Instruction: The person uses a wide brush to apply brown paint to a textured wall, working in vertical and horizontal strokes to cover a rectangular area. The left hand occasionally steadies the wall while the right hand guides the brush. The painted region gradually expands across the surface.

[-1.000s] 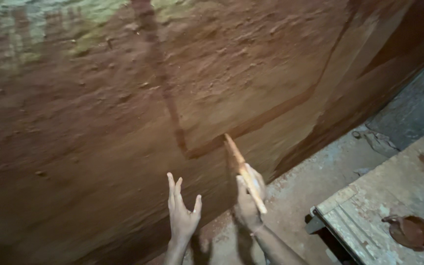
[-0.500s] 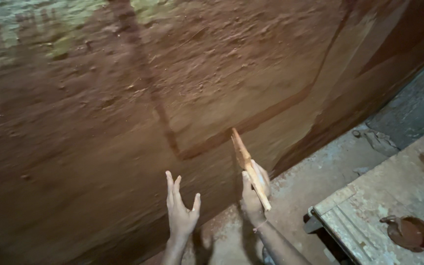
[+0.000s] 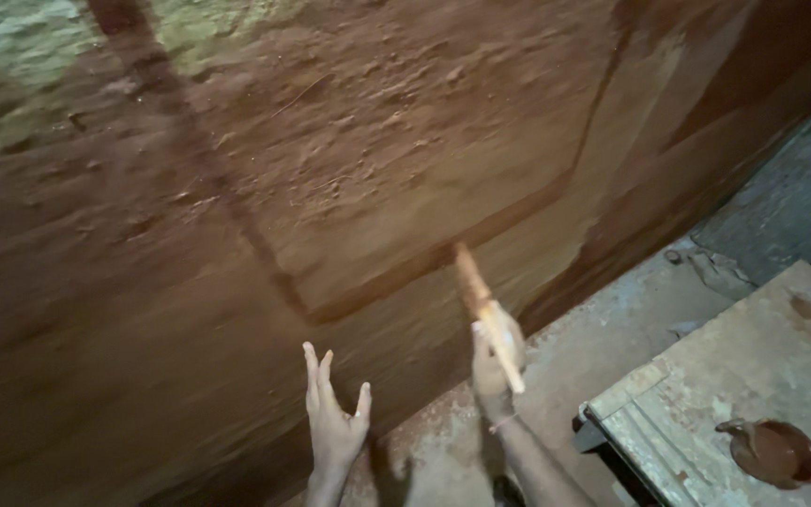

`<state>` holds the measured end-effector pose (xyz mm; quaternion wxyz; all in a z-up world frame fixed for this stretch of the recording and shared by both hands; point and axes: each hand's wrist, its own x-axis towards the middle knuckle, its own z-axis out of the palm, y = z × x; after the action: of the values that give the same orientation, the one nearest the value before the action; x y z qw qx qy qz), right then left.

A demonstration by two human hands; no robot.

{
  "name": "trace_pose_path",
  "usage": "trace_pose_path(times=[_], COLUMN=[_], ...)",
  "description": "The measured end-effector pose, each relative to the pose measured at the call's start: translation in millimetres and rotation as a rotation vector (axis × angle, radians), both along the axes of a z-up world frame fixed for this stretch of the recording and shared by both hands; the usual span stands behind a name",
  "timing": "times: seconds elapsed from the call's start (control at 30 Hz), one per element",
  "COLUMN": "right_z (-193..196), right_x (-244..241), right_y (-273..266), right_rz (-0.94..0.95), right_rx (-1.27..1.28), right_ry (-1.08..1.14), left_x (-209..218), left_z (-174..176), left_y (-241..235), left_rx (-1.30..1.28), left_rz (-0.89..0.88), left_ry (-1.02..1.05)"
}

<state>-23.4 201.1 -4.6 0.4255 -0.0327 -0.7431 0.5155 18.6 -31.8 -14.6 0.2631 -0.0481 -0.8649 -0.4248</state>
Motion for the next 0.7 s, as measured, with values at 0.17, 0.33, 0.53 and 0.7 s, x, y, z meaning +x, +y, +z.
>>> trace_pose_path(times=[0.17,0.33,0.53,0.7], right_z=[-5,-22,-24,-19], right_x=[14,7,-23,-13], right_y=[-26,-33,28,6], right_rz=[0.222,0.337,0.088,0.163], right_rx=[0.001,0.011,-0.046,0.003], right_ry=[0.103,0.171,0.066,0.115], left_x=[-8,-20,-17,-5], left_z=[-3,0,-1,-11], left_y=[20,34,31,32], left_rx=[0.002,-0.013,0.009,0.072], left_rz=[-0.010,0.021,0.096,0.114], left_ry=[-0.014,0.009,-0.013,-0.016])
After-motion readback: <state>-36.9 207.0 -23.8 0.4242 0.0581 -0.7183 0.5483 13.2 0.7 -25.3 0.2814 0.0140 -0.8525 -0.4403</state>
